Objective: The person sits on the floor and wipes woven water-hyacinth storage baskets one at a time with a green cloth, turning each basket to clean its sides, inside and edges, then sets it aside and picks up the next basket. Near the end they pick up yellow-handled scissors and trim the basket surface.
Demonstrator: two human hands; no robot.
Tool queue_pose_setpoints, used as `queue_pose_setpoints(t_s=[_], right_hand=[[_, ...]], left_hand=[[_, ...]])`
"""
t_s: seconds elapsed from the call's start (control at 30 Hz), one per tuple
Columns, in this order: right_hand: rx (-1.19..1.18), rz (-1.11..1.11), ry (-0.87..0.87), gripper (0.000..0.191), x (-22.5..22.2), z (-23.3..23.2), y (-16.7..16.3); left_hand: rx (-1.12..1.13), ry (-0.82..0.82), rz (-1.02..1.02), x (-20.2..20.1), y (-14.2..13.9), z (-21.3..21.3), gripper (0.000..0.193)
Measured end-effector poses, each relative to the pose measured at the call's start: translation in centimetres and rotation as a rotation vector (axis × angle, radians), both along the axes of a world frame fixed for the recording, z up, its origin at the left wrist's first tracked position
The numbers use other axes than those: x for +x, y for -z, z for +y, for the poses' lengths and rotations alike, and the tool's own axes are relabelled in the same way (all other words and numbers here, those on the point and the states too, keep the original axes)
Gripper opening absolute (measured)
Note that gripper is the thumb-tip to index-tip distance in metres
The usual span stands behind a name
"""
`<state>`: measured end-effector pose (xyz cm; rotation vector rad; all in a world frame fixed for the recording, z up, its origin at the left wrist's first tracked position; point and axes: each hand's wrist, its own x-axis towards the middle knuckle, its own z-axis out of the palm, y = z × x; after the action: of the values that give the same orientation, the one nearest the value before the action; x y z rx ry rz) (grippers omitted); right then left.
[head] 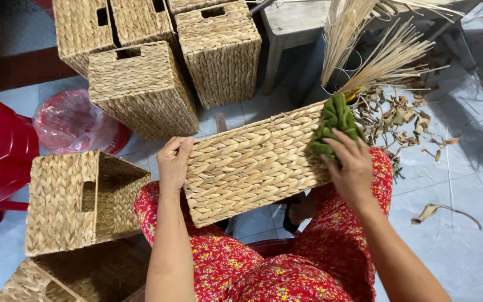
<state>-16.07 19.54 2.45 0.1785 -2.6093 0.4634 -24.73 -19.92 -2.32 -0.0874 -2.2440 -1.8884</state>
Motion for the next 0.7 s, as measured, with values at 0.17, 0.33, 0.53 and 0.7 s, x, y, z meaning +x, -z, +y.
queue_pose_setpoints(t_s=[0.17, 0.33, 0.53, 0.7], right_hand=[[-0.017, 0.073, -0.251, 0.031, 1.4, -7.8, 2.2], [-0.162, 0.069, -0.770, 0.030, 4.5, -17.5, 1.8], [-0.104, 0.017, -0.959, 0.043, 4.6, -20.0, 1.1], [0.019, 0.095, -0.752, 0.049, 3.6, -12.8, 2.7]], left_hand=[[-0.019, -0.020, 0.002, 0.0, 0.2, -0.1, 0.026], [0.052, -0.032, -0.013, -0.3, 1.3, -0.3, 0.027], [-0.041, -0.039, -0.021, -1.2, 2.3, -0.7, 0.023], [0.075, 0.015, 0.001, -0.9, 2.2, -0.5, 0.023]])
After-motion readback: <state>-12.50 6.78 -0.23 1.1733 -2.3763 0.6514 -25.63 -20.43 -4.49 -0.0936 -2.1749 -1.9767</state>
